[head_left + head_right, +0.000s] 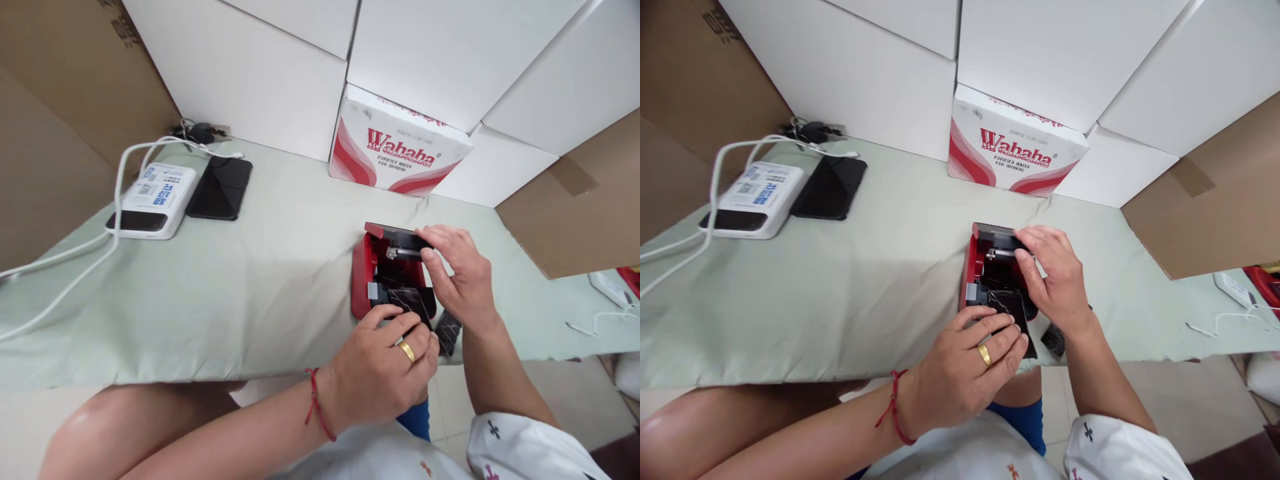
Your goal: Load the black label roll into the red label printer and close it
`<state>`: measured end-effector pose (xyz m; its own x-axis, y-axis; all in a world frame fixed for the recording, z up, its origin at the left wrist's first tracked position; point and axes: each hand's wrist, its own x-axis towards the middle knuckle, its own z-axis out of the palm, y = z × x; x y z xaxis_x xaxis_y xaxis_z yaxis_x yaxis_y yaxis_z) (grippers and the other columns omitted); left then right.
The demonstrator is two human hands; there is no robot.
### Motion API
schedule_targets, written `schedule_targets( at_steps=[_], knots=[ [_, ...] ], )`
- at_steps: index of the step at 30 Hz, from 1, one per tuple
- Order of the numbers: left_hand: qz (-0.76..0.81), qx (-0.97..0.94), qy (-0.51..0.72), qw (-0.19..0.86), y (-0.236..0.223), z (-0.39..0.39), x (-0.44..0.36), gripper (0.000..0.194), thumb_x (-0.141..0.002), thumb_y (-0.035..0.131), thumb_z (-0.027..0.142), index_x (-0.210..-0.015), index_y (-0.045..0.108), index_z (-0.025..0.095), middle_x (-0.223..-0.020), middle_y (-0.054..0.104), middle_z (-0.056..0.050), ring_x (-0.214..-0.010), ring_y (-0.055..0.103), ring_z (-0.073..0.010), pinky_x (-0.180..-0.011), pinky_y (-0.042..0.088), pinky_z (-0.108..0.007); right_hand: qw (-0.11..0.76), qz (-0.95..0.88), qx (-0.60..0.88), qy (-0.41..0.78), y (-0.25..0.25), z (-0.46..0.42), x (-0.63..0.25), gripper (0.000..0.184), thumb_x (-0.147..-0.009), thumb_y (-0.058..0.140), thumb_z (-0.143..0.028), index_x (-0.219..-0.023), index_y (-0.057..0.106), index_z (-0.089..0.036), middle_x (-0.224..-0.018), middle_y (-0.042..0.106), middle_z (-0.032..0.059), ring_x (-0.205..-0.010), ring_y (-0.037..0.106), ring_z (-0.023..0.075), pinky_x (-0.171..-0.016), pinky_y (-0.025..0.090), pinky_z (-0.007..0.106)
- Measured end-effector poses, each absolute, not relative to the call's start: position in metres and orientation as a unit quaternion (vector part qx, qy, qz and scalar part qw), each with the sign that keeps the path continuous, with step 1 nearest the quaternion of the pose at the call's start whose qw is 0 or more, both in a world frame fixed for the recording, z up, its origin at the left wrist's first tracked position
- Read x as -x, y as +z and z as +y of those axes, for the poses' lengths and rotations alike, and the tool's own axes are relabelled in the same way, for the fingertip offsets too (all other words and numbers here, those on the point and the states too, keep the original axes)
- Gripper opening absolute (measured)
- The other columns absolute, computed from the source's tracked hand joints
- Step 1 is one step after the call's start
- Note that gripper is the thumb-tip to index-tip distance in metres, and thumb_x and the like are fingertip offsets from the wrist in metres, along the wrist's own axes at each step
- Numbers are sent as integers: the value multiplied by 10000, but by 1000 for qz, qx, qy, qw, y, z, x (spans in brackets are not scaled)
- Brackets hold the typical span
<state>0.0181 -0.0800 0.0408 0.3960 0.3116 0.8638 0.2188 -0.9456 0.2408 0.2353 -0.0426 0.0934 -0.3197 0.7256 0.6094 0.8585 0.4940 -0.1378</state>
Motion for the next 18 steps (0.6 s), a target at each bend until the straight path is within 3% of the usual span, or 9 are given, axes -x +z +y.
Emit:
schedule_targets(
  at_steps=[6, 9, 11, 15, 18],
  knots=[
    [169, -836, 521, 35, 40, -80, -20, 134, -1076, 689, 116, -1072, 819, 145, -1034, 900, -37, -1072, 814, -186, -1003, 631, -389, 304, -805, 509, -22, 85, -80, -231, 292, -1146, 638, -227, -1352, 845, -240, -1257, 828, 101, -1142, 751, 199, -995, 638, 390],
    [163, -838, 518, 53, 43, -73, -14, 194, -1113, 670, 268, -1159, 823, 159, -1086, 914, -66, -1072, 836, -203, -1023, 641, -405, 320, -786, 528, 41, 74, -86, -233, 304, -1172, 614, -310, -1326, 870, -259, -1217, 827, 91, -1119, 749, 193, -965, 640, 388],
    [168, -832, 521, 88, 45, -63, -8, 323, -1135, 626, 374, -1284, 802, 150, -1194, 920, -111, -1188, 848, -241, -1160, 621, -437, 333, -772, 538, 68, 70, -86, -233, 332, -1187, 593, -369, -1303, 885, -263, -1200, 829, 94, -1113, 751, 196, -981, 635, 405],
    [264, -800, 524, 128, 41, -36, 5, 354, -1164, 503, 245, -1396, 764, 186, -1300, 921, -101, -1395, 824, -256, -1326, 517, -477, 356, -752, 543, 115, 70, -83, -233, 351, -1197, 576, -383, -1192, 914, -286, -1144, 841, 74, -1095, 769, 180, -982, 627, 393],
    [303, -795, 496, 172, 35, -21, 11, 357, -1197, 466, 243, -1351, 786, 205, -1220, 941, -76, -1232, 889, -228, -1233, 597, -467, 370, -743, 545, 119, 69, -81, -232, 323, -1186, 603, -358, -1194, 920, -296, -1136, 848, 62, -1083, 775, 172, -965, 627, 381]
  ],
)
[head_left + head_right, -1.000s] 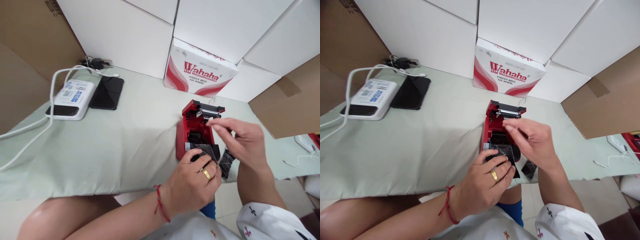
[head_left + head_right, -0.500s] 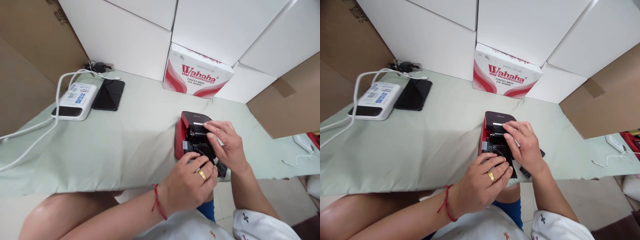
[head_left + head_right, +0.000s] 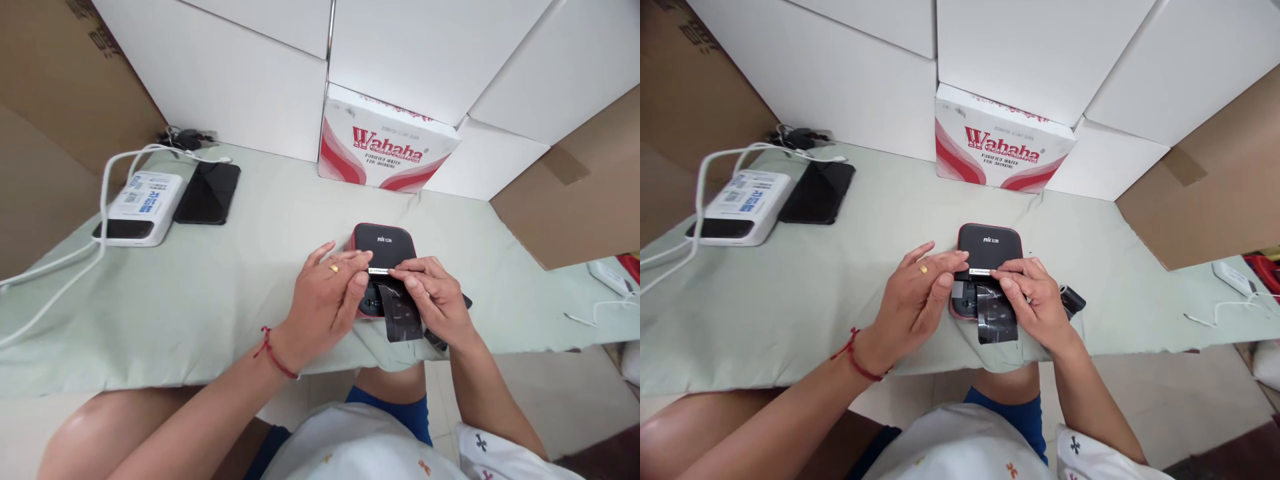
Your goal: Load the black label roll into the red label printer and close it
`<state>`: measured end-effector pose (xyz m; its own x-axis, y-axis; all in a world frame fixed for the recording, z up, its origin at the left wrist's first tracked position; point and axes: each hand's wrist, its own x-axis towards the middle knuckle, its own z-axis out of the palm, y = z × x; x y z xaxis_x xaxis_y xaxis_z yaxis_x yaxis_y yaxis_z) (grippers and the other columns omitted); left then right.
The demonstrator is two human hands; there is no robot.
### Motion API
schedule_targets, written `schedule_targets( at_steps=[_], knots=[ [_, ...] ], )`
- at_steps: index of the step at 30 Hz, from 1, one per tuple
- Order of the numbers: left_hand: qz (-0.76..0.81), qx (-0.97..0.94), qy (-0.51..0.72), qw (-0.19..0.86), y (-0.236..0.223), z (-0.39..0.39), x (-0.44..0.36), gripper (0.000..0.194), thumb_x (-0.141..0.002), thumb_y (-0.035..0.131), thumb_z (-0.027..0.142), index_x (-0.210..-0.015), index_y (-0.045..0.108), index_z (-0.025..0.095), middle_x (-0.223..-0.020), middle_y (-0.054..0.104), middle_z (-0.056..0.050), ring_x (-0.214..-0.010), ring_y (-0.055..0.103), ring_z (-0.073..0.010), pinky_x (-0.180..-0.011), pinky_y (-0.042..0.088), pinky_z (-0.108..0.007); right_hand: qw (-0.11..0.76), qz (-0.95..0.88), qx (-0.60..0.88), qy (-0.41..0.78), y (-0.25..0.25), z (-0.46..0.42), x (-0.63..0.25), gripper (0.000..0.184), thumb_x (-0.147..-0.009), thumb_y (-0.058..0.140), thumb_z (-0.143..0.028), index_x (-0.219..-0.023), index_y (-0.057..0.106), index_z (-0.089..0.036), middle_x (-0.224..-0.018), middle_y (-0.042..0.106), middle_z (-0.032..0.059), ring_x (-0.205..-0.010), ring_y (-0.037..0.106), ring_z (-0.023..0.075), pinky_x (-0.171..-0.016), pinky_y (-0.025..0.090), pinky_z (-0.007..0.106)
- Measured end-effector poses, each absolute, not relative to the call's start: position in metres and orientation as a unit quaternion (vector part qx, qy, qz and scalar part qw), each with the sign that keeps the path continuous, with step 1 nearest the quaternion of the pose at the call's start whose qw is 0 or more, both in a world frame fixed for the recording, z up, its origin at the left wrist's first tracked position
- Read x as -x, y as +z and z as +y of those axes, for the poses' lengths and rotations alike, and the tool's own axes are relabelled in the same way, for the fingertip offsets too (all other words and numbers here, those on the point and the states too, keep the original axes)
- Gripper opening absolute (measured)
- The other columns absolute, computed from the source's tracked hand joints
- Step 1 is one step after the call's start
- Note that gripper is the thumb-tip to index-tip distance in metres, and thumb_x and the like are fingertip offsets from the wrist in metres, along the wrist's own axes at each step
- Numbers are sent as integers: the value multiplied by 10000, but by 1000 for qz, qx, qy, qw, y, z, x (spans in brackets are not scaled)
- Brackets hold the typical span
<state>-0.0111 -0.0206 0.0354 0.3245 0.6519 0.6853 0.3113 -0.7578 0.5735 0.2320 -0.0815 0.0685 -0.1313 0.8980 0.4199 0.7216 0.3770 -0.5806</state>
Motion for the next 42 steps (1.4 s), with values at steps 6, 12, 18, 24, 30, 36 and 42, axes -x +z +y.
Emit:
schedule_targets(
  at_steps=[6, 12, 18, 24, 30, 36, 42],
  knots=[
    [294, -813, 477, 156, 30, -14, 17, 343, -1205, 480, 274, -1216, 814, 198, -1151, 948, -69, -1126, 915, -210, -926, 681, -341, 396, -732, 545, 100, 58, -83, -226, 299, -1170, 625, -298, -1184, 924, -290, -1099, 843, 57, -1041, 761, 159, -933, 620, 360],
    [278, -793, 502, 205, 21, -12, 13, 214, -1140, 596, 194, -1226, 788, 229, -1121, 928, -54, -1091, 889, -201, -995, 702, -337, 408, -719, 557, 81, 54, -79, -220, 326, -1172, 606, -323, -1109, 921, -273, -1052, 838, 65, -977, 750, 175, -920, 626, 392],
    [305, -744, 496, 328, 0, -14, 12, 365, -1109, 626, 249, -1466, 698, 258, -1463, 820, -129, -1425, 776, -268, -1256, 642, -499, 415, -716, 559, 59, 56, -95, -216, 293, -1155, 610, -308, -1113, 897, -269, -1106, 855, 81, -1021, 786, 209, -918, 651, 419],
    [334, -583, 403, 621, -18, -5, 8, 1053, -909, 841, 388, -1812, 300, 389, -2017, 201, -97, -1900, 173, -372, -1512, 291, -675, 420, -766, 487, 21, 55, -128, -206, 258, -1051, 671, -89, -1192, 830, -235, -1153, 855, 81, -1056, 799, 206, -913, 656, 389],
    [304, -528, 398, 686, -18, 0, 0, 1261, -819, 839, 289, -1872, 153, 388, -2044, 35, -40, -1916, -23, -339, -1548, 132, -654, 406, -783, 471, 3, 56, -131, -204, 292, -1017, 679, -56, -1201, 816, -236, -1118, 859, 79, -1030, 808, 216, -877, 662, 397],
    [288, -499, 378, 725, -26, -2, 2, 1186, -897, 778, 282, -1877, 140, 479, -2041, 86, 1, -1914, -8, -308, -1497, 366, -614, 402, -787, 467, 7, 59, -129, -205, 262, -1032, 682, -83, -1157, 842, -249, -1092, 871, 71, -978, 817, 213, -843, 673, 411],
    [314, -518, 390, 693, -32, -6, -5, 1114, -932, 780, 360, -1871, 182, 397, -2032, 153, -71, -1910, 116, -345, -1505, 358, -643, 361, -717, 590, 88, 82, -101, -229, 222, -1139, 643, -291, -1191, 852, -237, -1228, 861, 78, -903, 827, 162, -805, 671, 324]
  ],
)
